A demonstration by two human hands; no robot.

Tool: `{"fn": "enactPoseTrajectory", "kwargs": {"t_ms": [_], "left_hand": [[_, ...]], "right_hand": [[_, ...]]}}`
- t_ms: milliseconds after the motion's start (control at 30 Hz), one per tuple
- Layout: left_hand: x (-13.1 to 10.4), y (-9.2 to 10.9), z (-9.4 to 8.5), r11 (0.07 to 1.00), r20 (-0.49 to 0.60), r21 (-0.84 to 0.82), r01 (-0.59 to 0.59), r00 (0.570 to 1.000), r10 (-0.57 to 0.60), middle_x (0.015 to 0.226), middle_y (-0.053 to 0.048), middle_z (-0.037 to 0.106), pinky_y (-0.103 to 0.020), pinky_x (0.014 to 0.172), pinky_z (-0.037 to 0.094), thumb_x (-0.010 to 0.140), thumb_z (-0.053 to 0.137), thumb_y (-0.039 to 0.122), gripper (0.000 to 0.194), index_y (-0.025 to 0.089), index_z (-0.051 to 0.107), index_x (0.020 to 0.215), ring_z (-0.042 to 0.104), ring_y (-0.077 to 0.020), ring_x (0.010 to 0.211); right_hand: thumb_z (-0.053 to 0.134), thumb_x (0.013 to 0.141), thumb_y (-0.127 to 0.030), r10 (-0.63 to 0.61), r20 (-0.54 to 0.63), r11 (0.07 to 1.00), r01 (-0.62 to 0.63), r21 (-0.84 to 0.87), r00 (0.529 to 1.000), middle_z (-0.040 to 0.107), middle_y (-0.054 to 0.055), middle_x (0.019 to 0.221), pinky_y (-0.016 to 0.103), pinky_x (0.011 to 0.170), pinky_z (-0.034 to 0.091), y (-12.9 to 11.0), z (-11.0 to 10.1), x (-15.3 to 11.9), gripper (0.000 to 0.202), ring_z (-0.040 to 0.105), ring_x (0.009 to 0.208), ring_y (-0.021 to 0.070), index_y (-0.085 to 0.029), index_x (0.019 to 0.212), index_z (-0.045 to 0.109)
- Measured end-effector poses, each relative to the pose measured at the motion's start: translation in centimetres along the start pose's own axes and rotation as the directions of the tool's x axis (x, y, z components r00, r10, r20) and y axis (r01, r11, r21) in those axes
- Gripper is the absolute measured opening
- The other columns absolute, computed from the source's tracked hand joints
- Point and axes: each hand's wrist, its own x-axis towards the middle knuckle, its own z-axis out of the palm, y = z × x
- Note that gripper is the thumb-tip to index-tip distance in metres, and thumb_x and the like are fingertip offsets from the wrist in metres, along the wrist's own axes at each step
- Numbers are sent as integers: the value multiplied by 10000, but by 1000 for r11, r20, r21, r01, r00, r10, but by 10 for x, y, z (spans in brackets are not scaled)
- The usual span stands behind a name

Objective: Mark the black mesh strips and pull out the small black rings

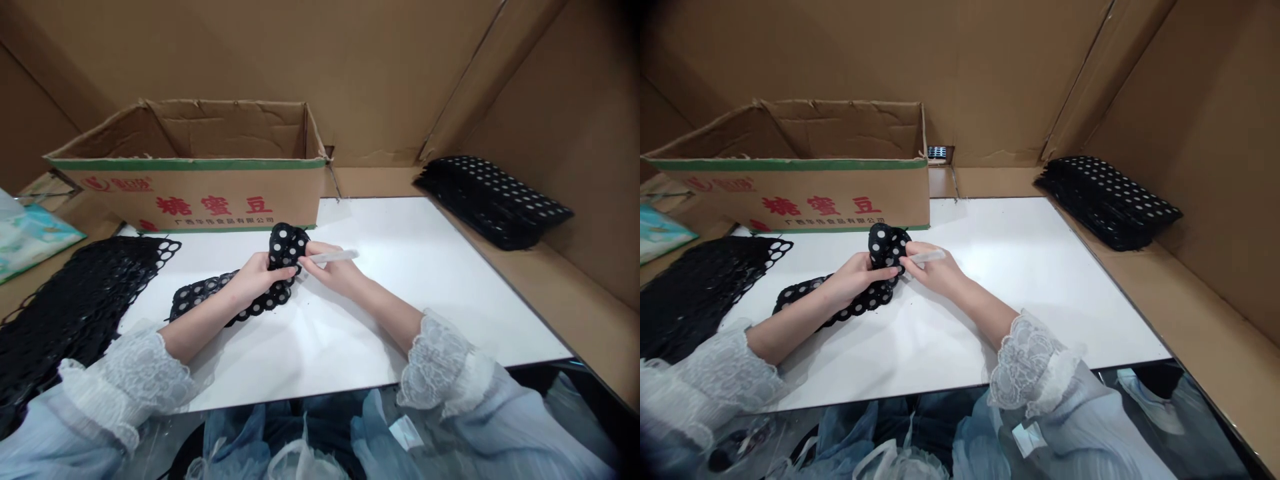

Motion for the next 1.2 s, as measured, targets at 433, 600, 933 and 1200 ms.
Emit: {"fn": "enactPoseTrajectory", "kwargs": {"t_ms": [433, 600, 933, 1200], "left_hand": [[-1, 5, -5, 975, 155, 212, -58, 988, 25, 818, -31, 645, -285, 638, 428, 677, 595, 437, 321, 151, 605, 822, 572, -198, 720], [0, 6, 3, 909, 11, 321, -267, 960, 278, 984, -40, 587, -295, 801, 392, 790, 458, 450, 352, 180, 499, 1012, 521, -200, 909], [-9, 11, 6, 794, -41, 527, -304, 924, 380, 593, 34, 344, -231, 561, 287, 871, 333, 365, 279, 180, 338, 661, 346, -111, 577], [-8, 12, 1, 779, -24, 546, -308, 924, 382, 580, 31, 337, -227, 568, 280, 861, 357, 369, 316, 169, 352, 617, 341, -108, 581]], "right_hand": [[446, 788, -408, 211, 70, 886, -221, 408, 975, 393, -33, 571, 226, 531, 280, 3, -14, 6, 300, 370, 559, 91, -175, 602, 411], [463, 796, -411, 246, -112, 898, -183, 401, 963, 330, -46, 568, 222, 535, 257, -6, -16, 8, 293, 329, 561, 87, -179, 627, 407], [438, 824, -370, 170, -136, 930, -113, 349, 976, 344, -39, 580, 234, 544, 283, -19, -5, -3, 261, 342, 562, 94, -182, 647, 402], [415, 839, -388, 145, -88, 946, -112, 303, 985, 373, -36, 605, 234, 553, 299, -14, -1, -3, 261, 377, 592, 99, -189, 672, 387]]}}
